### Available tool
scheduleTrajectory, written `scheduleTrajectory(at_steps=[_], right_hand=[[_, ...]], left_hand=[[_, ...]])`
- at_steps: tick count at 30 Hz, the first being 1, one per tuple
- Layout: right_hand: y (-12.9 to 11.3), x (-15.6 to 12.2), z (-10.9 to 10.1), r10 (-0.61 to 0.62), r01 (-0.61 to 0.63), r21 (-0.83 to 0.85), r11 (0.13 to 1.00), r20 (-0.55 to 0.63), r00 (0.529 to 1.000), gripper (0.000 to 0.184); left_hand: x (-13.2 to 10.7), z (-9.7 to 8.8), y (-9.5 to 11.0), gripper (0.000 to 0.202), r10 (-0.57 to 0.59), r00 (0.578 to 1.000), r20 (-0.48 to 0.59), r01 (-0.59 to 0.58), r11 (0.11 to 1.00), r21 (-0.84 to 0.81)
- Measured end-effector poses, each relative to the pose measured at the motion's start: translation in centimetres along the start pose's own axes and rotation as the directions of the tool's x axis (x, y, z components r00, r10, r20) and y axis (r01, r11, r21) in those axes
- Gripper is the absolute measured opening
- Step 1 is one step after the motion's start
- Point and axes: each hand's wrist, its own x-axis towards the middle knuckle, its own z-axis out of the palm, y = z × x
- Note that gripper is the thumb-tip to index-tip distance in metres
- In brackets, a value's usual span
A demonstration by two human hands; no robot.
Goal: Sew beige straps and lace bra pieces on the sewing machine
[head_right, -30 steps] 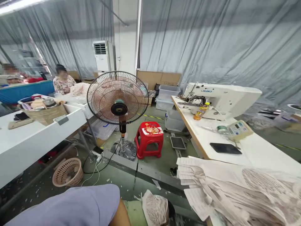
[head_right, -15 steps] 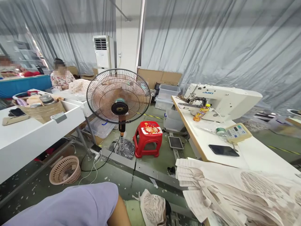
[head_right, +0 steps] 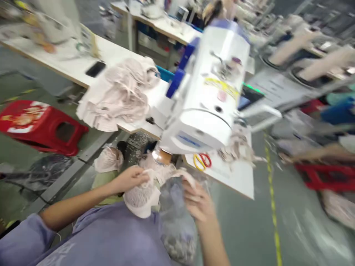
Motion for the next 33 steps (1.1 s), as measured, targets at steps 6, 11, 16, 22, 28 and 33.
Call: scheduleTrajectory(at_steps=[6,11,16,22,28,33], right_hand=[[7.7,0.6,-1.0,0.011,0.019,0.357,0.934,-0.081,0.997,0.015],[7.2,0.9,-0.3,-0.311,0.287,-0.121,0.950,-0.324,0.893,0.019],[5.1,1.7,1.4,-0.488,0.304,-0.611,0.731,-0.157,0.858,0.020],[4.2,3.4,3.2,-0.539,0.289,-0.829,0.479,-0.018,0.842,0.019],[3.7,3.5,2.5,-0.572,0.347,-0.752,0.560,-0.049,0.819,0.017],[1.8,4.2,1.2,-0.491,0.312,-0.585,0.748,-0.171,0.854,0.025]], left_hand=[[0.6,-1.2,1.3,0.036,0.025,0.999,0.045,-0.030,0.994,0.108],[0.7,-1.0,1.5,0.038,0.046,0.998,0.035,-0.054,0.963,0.266],[1.2,0.0,1.8,0.036,0.089,0.996,0.016,-0.088,0.921,0.379],[1.5,0.6,2.6,0.029,0.119,0.992,0.036,-0.123,0.892,0.435],[1.3,1.2,2.1,0.021,0.434,0.901,0.022,-0.422,0.862,0.280],[1.7,2.6,1.1,0.025,0.355,0.932,-0.075,-0.326,0.909,0.259]])
